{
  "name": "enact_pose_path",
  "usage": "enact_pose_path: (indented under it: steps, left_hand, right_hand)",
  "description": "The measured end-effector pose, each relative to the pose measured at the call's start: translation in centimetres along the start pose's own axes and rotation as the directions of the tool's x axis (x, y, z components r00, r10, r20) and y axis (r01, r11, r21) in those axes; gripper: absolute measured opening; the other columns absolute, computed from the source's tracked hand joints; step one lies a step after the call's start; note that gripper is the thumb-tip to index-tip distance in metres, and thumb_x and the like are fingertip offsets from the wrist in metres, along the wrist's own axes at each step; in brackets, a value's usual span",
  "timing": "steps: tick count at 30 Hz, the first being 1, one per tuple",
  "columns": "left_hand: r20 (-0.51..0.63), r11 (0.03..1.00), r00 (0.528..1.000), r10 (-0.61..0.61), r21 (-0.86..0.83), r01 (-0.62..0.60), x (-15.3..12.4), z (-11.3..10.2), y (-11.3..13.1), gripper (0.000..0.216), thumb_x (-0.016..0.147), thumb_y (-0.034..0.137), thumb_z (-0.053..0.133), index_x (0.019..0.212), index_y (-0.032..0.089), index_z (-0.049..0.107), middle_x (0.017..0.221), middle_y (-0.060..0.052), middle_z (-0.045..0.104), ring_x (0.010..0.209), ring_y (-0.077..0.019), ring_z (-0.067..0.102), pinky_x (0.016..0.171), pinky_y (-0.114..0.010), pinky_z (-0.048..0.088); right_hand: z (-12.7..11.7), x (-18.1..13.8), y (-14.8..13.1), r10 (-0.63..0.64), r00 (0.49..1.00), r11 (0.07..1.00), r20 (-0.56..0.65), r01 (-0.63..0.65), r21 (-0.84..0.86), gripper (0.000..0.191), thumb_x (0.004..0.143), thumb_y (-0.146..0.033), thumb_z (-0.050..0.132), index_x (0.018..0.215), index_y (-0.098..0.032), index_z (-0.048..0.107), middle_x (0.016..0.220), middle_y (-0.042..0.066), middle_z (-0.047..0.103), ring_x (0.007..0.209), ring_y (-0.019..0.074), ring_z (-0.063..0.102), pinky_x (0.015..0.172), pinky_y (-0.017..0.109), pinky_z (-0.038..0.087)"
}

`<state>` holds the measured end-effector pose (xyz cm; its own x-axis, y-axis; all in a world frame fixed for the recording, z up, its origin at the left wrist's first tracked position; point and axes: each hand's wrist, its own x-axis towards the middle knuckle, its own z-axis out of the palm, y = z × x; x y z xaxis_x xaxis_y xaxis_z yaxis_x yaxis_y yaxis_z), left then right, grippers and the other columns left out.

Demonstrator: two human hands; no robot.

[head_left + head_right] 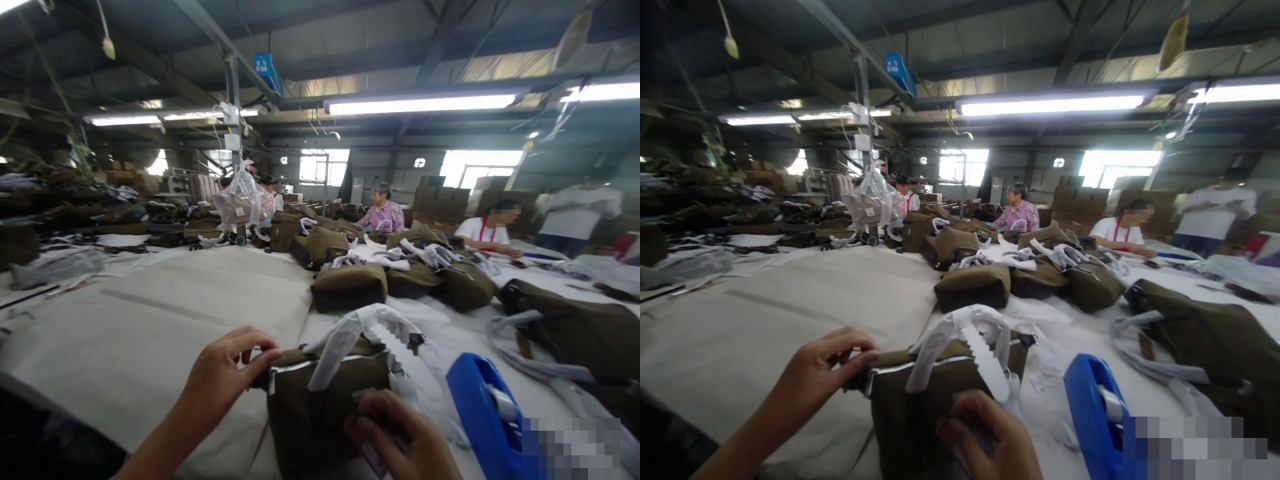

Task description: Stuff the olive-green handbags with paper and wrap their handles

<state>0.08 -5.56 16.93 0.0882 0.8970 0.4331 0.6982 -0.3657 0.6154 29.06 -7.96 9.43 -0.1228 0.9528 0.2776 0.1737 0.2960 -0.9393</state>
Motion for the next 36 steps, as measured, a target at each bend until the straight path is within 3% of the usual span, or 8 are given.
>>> enact_pose_path:
  steps: [5,8,12,14,18,23,31,36]
  left_hand:
    - [0.016,0.917,0.987,-0.158,-0.370,0.152,-0.3,0.9,-0.2,0.027,0.083,0.047,0.075,0.080,0.021,0.072,0.074,0.001,0.065,0.066,-0.0140,0.059,0.058,-0.020,0.047]
    - [-0.009,0.866,0.995,-0.098,-0.493,0.080,-0.8,2.0,0.7,0.022,0.083,0.041,0.077,0.076,0.021,0.069,0.080,0.001,0.066,0.070,-0.0136,0.061,0.062,-0.019,0.051]
    - [0.002,0.905,0.995,0.102,-0.416,-0.092,-1.6,3.2,2.6,0.015,0.084,0.031,0.078,0.074,0.024,0.070,0.111,-0.002,0.075,0.108,-0.0201,0.069,0.095,-0.024,0.053]
    - [0.040,0.900,0.979,0.202,-0.403,-0.169,-1.8,3.8,3.5,0.011,0.086,0.028,0.075,0.077,0.025,0.070,0.105,0.000,0.079,0.107,-0.0204,0.072,0.101,-0.027,0.052]
    - [-0.055,0.903,0.952,0.300,-0.307,-0.302,-1.9,5.3,4.6,0.005,0.086,0.024,0.075,0.082,0.027,0.074,0.082,0.006,0.079,0.084,-0.0145,0.076,0.087,-0.019,0.056]
    - [-0.042,0.936,0.963,0.267,-0.228,-0.269,-1.8,6.9,4.4,0.006,0.086,0.026,0.076,0.087,0.030,0.079,0.083,0.007,0.080,0.074,-0.0117,0.076,0.072,-0.012,0.055]
    - [0.068,0.959,0.986,0.154,-0.252,-0.133,-1.5,6.9,4.5,0.013,0.085,0.030,0.071,0.091,0.031,0.083,0.086,0.005,0.081,0.076,-0.0143,0.077,0.075,-0.014,0.058]
    - [0.081,0.971,0.987,0.139,-0.207,-0.120,-1.5,7.0,4.5,0.014,0.084,0.030,0.070,0.090,0.030,0.082,0.089,0.005,0.081,0.081,-0.0143,0.078,0.080,-0.014,0.057]
  right_hand:
    - [0.4,0.1,-1.1,0.068,0.990,0.997,-0.120,-0.062,0.056,0.041,0.084,-0.055,0.071,0.107,-0.021,0.071,0.090,0.005,0.075,0.081,0.0191,0.071,0.074,0.024,0.054]
    - [1.0,0.0,-1.2,0.044,0.993,0.999,-0.110,-0.042,0.017,0.034,0.086,-0.050,0.070,0.104,-0.022,0.070,0.086,0.003,0.073,0.078,0.0171,0.069,0.072,0.023,0.053]
    - [1.6,0.0,-1.1,0.033,0.997,0.997,-0.076,-0.027,0.076,0.034,0.089,-0.048,0.067,0.109,-0.021,0.065,0.085,0.003,0.073,0.077,0.0170,0.067,0.071,0.025,0.053]
    - [1.9,0.0,-0.8,0.043,0.998,0.986,-0.055,-0.033,0.166,0.036,0.090,-0.049,0.067,0.111,-0.020,0.062,0.084,0.003,0.072,0.077,0.0168,0.067,0.073,0.026,0.053]
    - [2.3,-0.1,-0.1,0.110,0.992,0.936,-0.068,-0.080,0.342,0.039,0.089,-0.050,0.070,0.109,-0.019,0.061,0.084,0.004,0.072,0.077,0.0165,0.067,0.073,0.026,0.053]
    - [3.2,-0.3,-0.4,0.139,0.977,0.904,-0.164,-0.058,0.423,0.036,0.085,-0.047,0.075,0.104,-0.020,0.061,0.083,0.002,0.069,0.078,0.0153,0.068,0.072,0.022,0.054]
    - [3.2,0.1,-0.5,-0.197,0.945,0.980,-0.261,0.192,-0.044,0.016,0.090,-0.027,0.068,0.104,-0.021,0.064,0.086,0.001,0.073,0.079,0.0140,0.072,0.072,0.018,0.058]
    - [3.0,0.5,-0.6,-0.614,0.748,0.750,-0.252,0.454,-0.481,0.014,0.093,-0.019,0.066,0.106,-0.024,0.066,0.104,0.005,0.074,0.089,0.0161,0.072,0.081,0.023,0.059]
